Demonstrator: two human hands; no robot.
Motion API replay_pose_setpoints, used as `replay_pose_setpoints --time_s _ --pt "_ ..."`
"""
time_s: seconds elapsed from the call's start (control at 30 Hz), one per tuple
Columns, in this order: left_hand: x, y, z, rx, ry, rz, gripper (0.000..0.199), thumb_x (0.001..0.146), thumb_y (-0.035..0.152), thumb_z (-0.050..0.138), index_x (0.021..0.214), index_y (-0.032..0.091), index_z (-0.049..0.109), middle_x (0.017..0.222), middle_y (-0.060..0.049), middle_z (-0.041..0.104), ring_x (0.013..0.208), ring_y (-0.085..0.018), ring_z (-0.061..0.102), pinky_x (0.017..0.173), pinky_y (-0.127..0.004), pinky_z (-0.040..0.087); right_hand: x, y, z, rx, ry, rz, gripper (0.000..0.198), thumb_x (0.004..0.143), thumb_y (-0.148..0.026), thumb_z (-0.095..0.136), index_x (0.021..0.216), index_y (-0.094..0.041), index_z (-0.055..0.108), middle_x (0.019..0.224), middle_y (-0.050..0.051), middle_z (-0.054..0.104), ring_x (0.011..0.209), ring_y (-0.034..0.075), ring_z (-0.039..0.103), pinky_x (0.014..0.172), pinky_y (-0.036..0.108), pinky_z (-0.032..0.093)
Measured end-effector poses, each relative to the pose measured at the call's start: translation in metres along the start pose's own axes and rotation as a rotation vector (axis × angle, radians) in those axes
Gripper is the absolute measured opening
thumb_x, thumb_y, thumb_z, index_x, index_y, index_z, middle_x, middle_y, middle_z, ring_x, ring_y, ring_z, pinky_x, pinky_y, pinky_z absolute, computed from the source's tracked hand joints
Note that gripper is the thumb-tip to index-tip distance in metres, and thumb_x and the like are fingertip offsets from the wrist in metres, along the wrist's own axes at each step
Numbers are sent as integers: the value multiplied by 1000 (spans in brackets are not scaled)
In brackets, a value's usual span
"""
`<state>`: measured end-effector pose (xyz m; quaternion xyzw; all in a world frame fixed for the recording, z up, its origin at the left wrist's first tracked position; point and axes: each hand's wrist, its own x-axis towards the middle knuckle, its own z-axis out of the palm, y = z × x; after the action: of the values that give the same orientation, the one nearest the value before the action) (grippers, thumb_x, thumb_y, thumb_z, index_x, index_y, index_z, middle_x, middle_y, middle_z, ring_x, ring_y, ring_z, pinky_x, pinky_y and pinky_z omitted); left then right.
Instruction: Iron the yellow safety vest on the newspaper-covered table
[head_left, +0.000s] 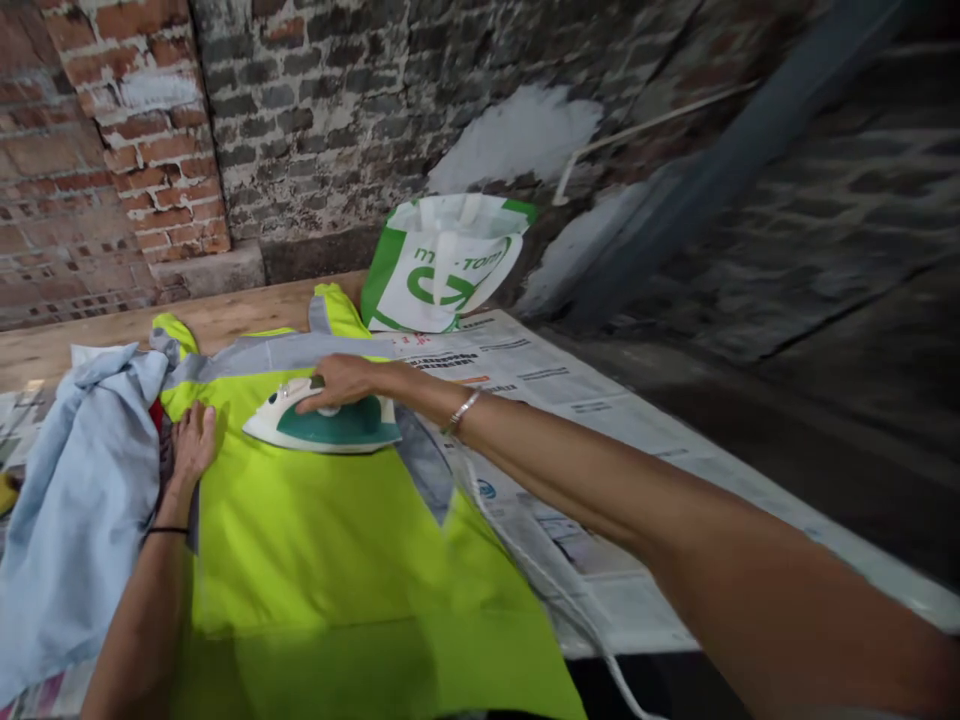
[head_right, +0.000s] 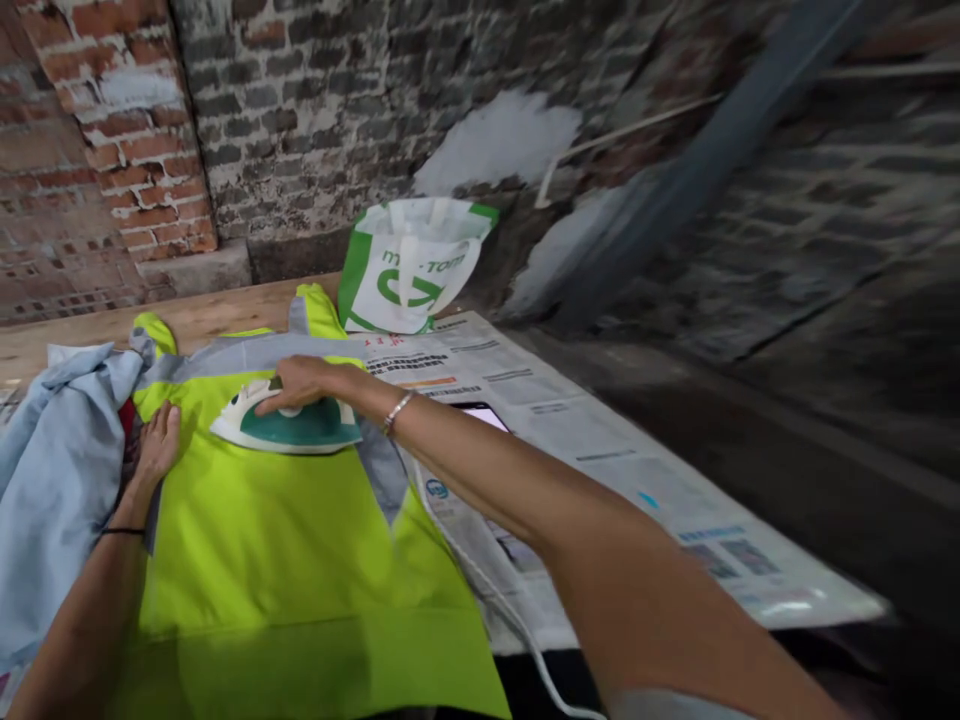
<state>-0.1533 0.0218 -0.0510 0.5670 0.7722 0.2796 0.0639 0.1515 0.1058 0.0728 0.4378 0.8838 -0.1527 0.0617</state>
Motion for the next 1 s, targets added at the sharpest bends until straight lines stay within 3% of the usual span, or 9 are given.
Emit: replay_pose_setpoints --time_s 0.17,0.3,0.4,0.57,0.83,0.9,1.0 --pt "-23 0 -21 -64 -22 39 60 107 42 31 151 6 51 159 -23 53 155 -29 43 128 -44 33 -76 -44 24 -24 -68 -144 61 79 -80 71 90 -21 82 86 9 80 79 24 74 60 27 39" --pt "-84 -6 -32 -67 -8 92 60 105 40 35 152 7 51 159 -22 54 154 -30 45 129 -49 33 -115 -69 35 -63 -92 -221 57 82 -76 73 92 -21 83 83 9 80 79 25 75 61 28 38" --pt "-135 -14 -32 -52 4 104 61 103 41 37 153 8 50 159 -23 54 154 -33 44 128 -56 34 -116 -76 36 -95 -60 -195 55 83 -75 73 93 -21 83 86 11 82 83 27 77 62 28 39" --pt "-179 -25 -24 91 41 145 60 100 41 43 149 8 55 158 -24 54 154 -38 43 126 -61 34 -62 -69 28 -95 69 -83 62 84 -81 68 100 -23 83 99 13 83 96 30 78 69 29 46" --pt "-182 -32 -20 197 67 206 59 97 23 38 153 14 55 163 -15 51 154 -32 44 124 -57 39 64 -46 -5 -49 278 154 78 90 -77 62 129 -11 75 130 25 74 119 37 71 92 37 54" --pt "-182 -35 -20 190 54 210 60 95 23 40 152 16 56 163 -14 51 154 -32 44 124 -57 39 78 -41 -10 -18 272 181 80 90 -78 62 129 -10 75 126 25 75 115 36 72 90 36 54" --pt "-183 -38 -19 177 41 205 61 95 24 41 153 15 56 164 -15 50 154 -32 43 125 -58 38 75 -34 -13 28 127 131 78 86 -82 63 114 -11 80 104 20 81 95 31 76 78 33 53"
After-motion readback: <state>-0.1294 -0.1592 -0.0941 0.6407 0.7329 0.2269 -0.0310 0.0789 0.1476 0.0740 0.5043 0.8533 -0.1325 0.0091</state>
